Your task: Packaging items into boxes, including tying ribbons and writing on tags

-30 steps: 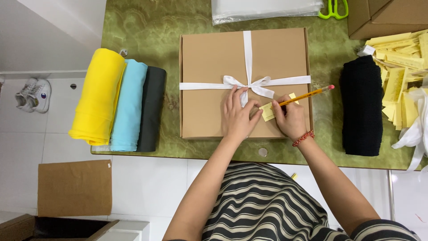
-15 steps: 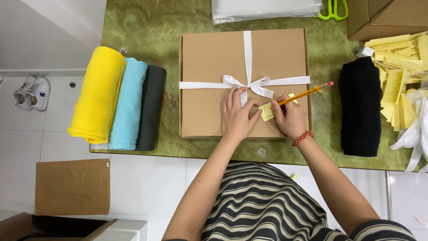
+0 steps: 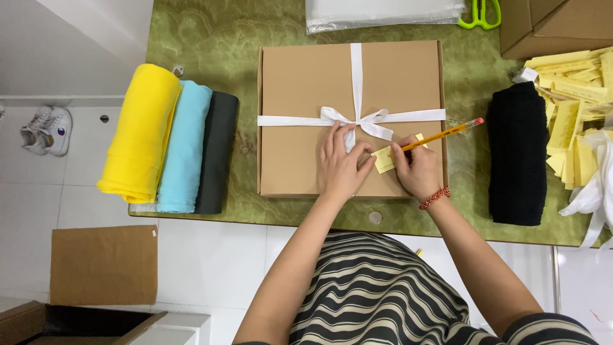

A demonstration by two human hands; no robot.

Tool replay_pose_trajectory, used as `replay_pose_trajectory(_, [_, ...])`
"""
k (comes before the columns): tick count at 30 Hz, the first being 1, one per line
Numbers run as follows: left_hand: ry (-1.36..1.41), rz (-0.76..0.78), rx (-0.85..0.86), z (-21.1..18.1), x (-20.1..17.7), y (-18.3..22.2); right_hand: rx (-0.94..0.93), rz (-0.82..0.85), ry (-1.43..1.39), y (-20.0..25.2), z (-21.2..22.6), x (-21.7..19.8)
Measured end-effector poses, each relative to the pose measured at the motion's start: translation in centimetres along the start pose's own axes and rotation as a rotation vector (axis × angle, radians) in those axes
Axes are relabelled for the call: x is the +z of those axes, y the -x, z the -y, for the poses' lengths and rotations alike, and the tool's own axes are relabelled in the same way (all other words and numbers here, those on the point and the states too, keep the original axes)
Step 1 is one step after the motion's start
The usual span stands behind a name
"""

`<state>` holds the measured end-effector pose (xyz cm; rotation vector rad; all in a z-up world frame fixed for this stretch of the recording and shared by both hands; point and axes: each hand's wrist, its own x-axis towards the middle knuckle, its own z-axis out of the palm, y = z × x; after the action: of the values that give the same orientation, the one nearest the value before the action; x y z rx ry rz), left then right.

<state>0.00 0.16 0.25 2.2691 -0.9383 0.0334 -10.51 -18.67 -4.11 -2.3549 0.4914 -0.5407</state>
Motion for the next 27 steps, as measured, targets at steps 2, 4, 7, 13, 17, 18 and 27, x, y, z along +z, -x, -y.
replay_pose_trajectory(2, [0.001, 0.002, -0.001, 0.0, 0.0, -0.08, -0.011, -0.007, 0.002, 0.05, 0.21, -0.1])
replay_pose_trajectory(4, [0.002, 0.005, -0.003, -0.05, 0.02, -0.04, -0.02, -0.012, 0.005, 0.15, 0.27, -0.19])
replay_pose_trajectory(7, [0.003, 0.003, -0.007, 0.05, -0.05, -0.08, -0.034, -0.02, 0.024, 0.0, 0.28, -0.09])
replay_pose_trajectory(13, [0.009, 0.006, -0.008, 0.19, 0.4, -0.06, -0.003, -0.03, 0.027, 0.19, -0.22, 0.03])
replay_pose_trajectory(17, [0.016, 0.012, -0.012, 0.29, 0.47, 0.04, -0.01, -0.031, 0.04, 0.28, 0.31, -0.19])
replay_pose_trajectory(18, [0.014, 0.008, -0.01, 0.34, 0.53, -0.05, -0.007, -0.033, 0.033, 0.19, 0.44, -0.21])
replay_pose_trajectory(27, [0.006, 0.012, -0.006, 0.41, 0.67, 0.03, -0.008, -0.072, 0.071, 0.34, 0.0, 0.12])
